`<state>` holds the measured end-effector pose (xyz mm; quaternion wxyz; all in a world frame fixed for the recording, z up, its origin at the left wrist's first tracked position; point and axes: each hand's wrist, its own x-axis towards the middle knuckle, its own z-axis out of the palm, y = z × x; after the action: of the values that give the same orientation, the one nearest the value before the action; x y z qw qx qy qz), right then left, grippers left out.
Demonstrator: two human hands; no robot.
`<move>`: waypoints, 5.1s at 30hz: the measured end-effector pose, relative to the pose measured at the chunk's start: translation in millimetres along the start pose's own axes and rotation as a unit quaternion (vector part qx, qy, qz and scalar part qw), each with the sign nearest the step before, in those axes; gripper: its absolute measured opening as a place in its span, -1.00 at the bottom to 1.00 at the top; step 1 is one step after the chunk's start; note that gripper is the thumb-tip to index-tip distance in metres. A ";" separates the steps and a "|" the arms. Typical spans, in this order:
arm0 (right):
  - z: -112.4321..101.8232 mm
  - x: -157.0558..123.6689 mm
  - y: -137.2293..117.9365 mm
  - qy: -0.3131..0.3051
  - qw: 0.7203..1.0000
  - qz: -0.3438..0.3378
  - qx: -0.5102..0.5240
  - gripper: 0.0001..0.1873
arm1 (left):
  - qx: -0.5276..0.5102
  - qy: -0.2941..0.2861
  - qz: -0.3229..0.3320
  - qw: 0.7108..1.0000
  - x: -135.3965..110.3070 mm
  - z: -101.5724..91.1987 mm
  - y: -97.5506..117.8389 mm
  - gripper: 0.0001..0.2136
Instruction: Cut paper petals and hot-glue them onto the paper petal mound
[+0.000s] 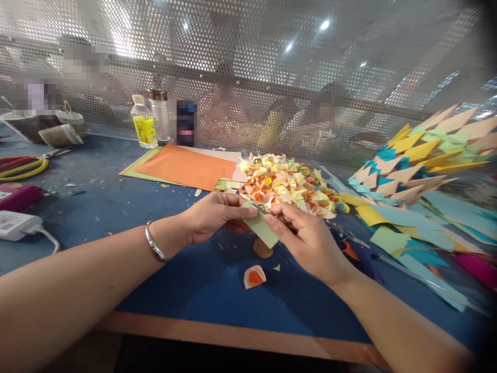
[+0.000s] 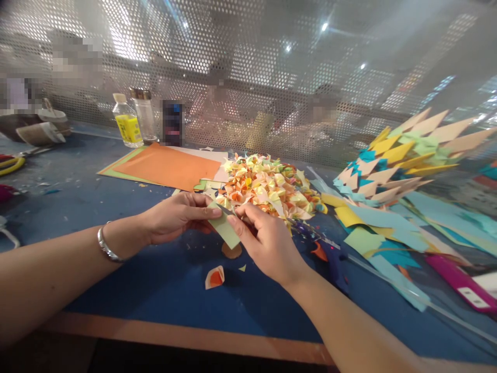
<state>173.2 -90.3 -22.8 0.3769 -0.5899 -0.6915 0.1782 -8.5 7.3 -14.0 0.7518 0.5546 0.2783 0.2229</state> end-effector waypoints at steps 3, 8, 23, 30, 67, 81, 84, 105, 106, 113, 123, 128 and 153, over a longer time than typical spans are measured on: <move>-0.7 0.0 -0.9 0.000 1.000 -0.001 -0.001 -0.72 | 0.000 -0.005 0.003 1.000 -0.3 -0.3 0.2 -0.87; -0.2 0.0 -0.3 0.005 1.000 -0.006 0.002 -0.73 | -0.008 -0.010 0.010 1.000 -0.8 -0.2 -0.1 -0.83; 0.2 0.8 -2.7 0.002 1.000 -0.008 -0.006 -0.73 | 0.017 -0.033 0.007 0.999 -0.8 1.8 -0.3 -0.84; 1.5 0.8 -0.5 0.001 1.000 -0.005 -0.007 -0.74 | 0.041 -0.038 0.007 0.998 -0.8 2.9 0.7 -0.84; 4.7 2.5 -6.8 -0.116 0.977 -0.025 -0.177 -0.71 | 0.510 0.033 0.234 0.827 -4.1 -14.8 19.2 -0.86; -3.4 5.0 -1.4 -0.072 0.907 0.057 -0.410 -0.71 | 0.024 0.175 0.102 0.979 -4.0 2.1 15.2 -0.86; -3.0 2.6 -1.4 -0.063 0.895 0.034 -0.441 -0.72 | -0.021 0.188 0.095 0.977 -4.6 8.4 10.5 -0.85; 10.5 2.8 -21.2 0.152 0.801 -0.404 -0.414 -0.83 | -0.159 0.171 0.041 0.971 -11.8 31.3 2.3 -0.87; 11.0 3.9 -21.9 0.151 0.800 -0.407 -0.413 -0.83 | -0.159 0.170 0.040 0.972 -11.9 32.2 1.7 -0.87; 11.9 5.7 -13.1 0.143 0.842 -0.391 -0.342 -0.82 | -0.154 0.169 0.033 0.973 -13.0 36.5 -0.4 -0.86; 13.9 9.2 -9.8 0.165 0.962 -0.206 -0.069 -0.94 | -0.166 0.162 0.032 0.972 -15.5 39.3 1.2 -0.81; 15.8 9.1 -7.3 0.141 0.982 -0.121 0.036 -0.96 | -0.168 0.172 0.067 0.968 -13.3 38.6 -1.8 -0.76; 12.3 11.4 -6.7 0.093 0.966 0.006 0.243 -0.81 | -0.110 0.122 0.086 0.983 -12.7 37.1 -5.9 -0.71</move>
<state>159.4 -78.7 -22.6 0.5704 -0.4987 -0.5860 0.2875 6.9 -28.9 -8.9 0.7464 0.4591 0.2931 0.3824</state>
